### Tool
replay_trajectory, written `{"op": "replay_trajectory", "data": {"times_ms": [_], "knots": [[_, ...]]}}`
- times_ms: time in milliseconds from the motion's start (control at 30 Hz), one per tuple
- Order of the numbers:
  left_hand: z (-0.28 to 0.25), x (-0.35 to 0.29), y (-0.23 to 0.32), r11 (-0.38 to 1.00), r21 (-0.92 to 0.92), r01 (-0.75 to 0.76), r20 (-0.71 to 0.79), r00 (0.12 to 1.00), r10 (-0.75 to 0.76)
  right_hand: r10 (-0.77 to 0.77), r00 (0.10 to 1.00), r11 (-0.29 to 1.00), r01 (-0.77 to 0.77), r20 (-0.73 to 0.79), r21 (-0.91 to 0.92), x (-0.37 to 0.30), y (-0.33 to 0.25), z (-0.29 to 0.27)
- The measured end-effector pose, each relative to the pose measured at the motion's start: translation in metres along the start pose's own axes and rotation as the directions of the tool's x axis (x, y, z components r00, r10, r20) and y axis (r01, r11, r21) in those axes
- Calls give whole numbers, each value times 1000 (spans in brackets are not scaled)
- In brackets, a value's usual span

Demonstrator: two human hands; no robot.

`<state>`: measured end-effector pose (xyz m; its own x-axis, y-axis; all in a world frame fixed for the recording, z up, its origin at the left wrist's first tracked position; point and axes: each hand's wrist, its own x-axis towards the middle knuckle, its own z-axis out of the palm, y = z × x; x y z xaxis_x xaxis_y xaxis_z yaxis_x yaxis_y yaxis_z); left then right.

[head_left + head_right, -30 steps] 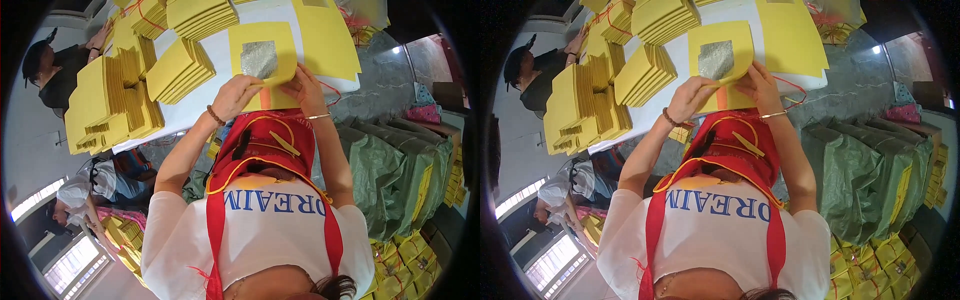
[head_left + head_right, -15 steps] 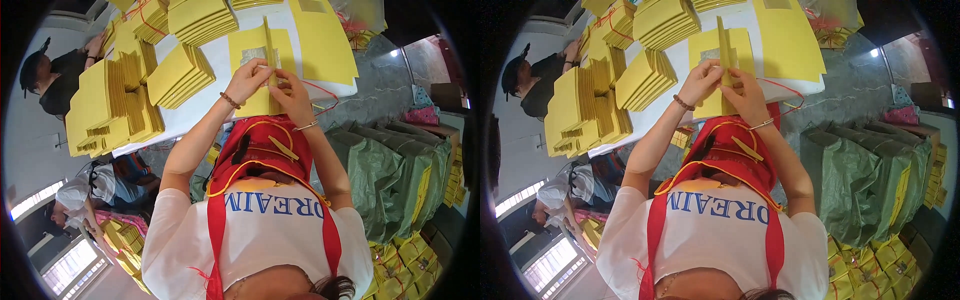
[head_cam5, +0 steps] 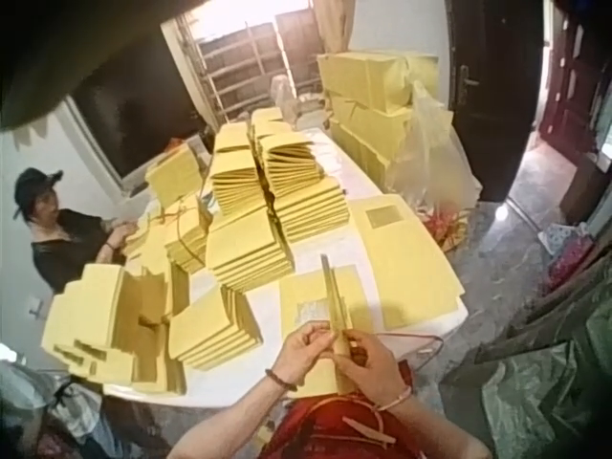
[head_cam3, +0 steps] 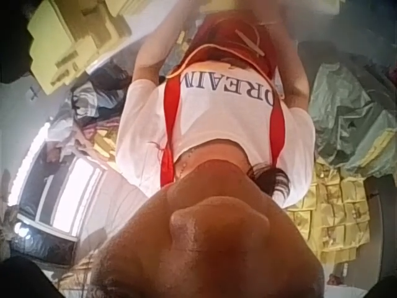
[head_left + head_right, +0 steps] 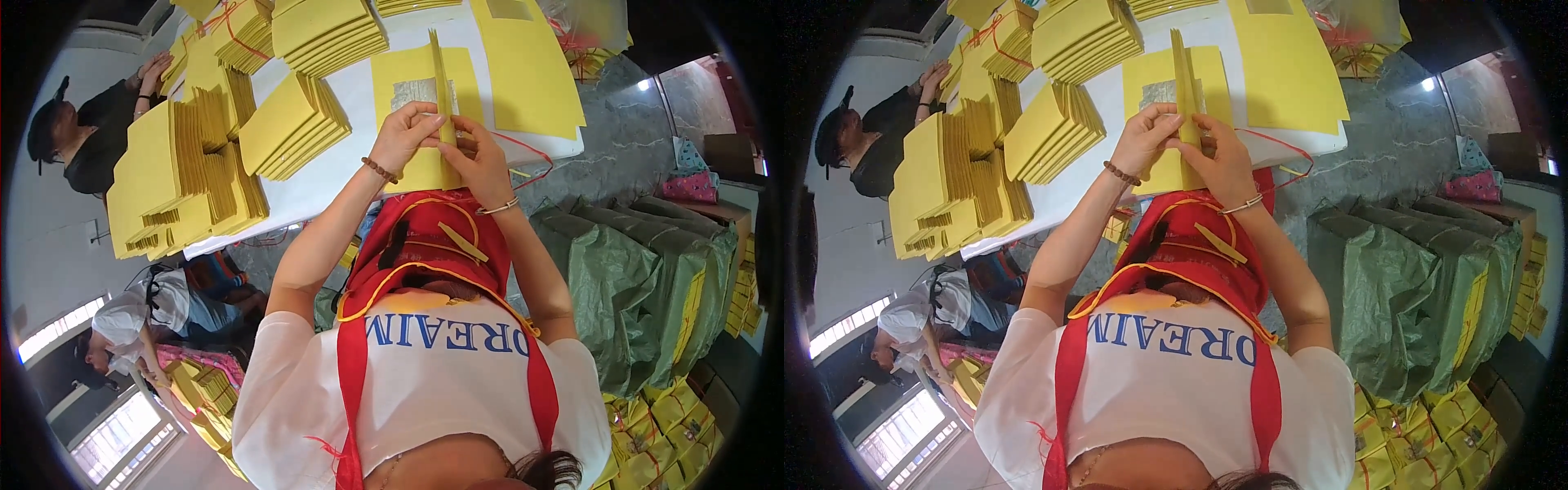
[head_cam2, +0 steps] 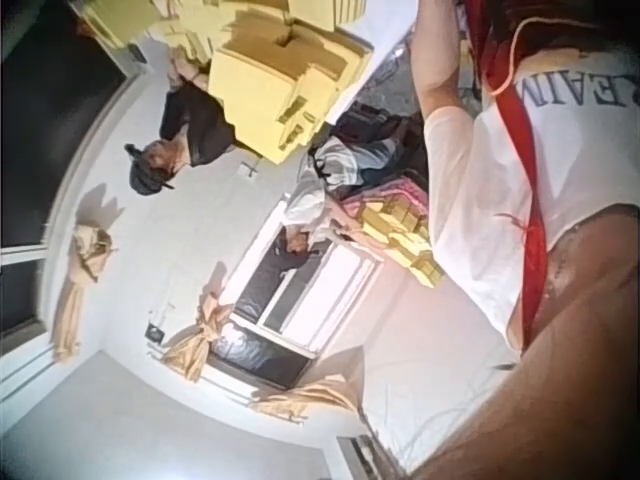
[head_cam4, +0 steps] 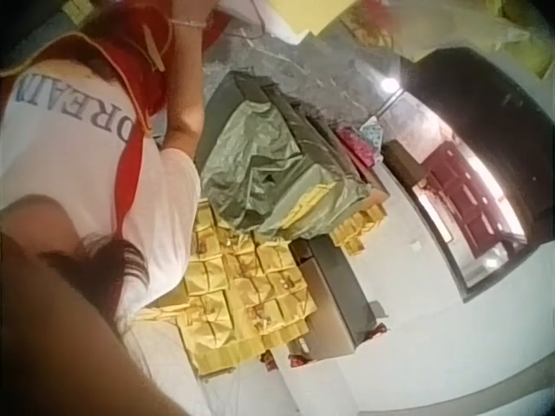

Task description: Folding yellow joss paper sheets with foil centers at a workstation.

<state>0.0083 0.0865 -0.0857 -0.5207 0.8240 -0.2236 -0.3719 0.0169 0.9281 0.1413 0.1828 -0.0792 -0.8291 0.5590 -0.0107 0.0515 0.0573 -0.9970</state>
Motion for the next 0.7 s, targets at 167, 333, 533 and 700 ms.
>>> {"op": "replay_trajectory", "data": {"times_ms": [167, 333, 533, 700], "knots": [[-2, 0, -2, 1000, -24, -6, 0, 1000, 6, 23, 999, 1000, -24, 26, 11, 0, -4, -1], [-2, -1, -3, 1000, -27, -12, 0, 1000, 12, 23, 999, 996, -25, 25, 85, 0, 0, -2], [-3, -2, -5, 999, -30, -22, 10, 1000, 22, 31, 999, 994, -33, 22, 102, -1, -1, -1], [0, -3, -6, 997, -61, -39, -31, 999, 37, 42, 999, 983, -46, 29, 178, -1, 1, -1]]}}
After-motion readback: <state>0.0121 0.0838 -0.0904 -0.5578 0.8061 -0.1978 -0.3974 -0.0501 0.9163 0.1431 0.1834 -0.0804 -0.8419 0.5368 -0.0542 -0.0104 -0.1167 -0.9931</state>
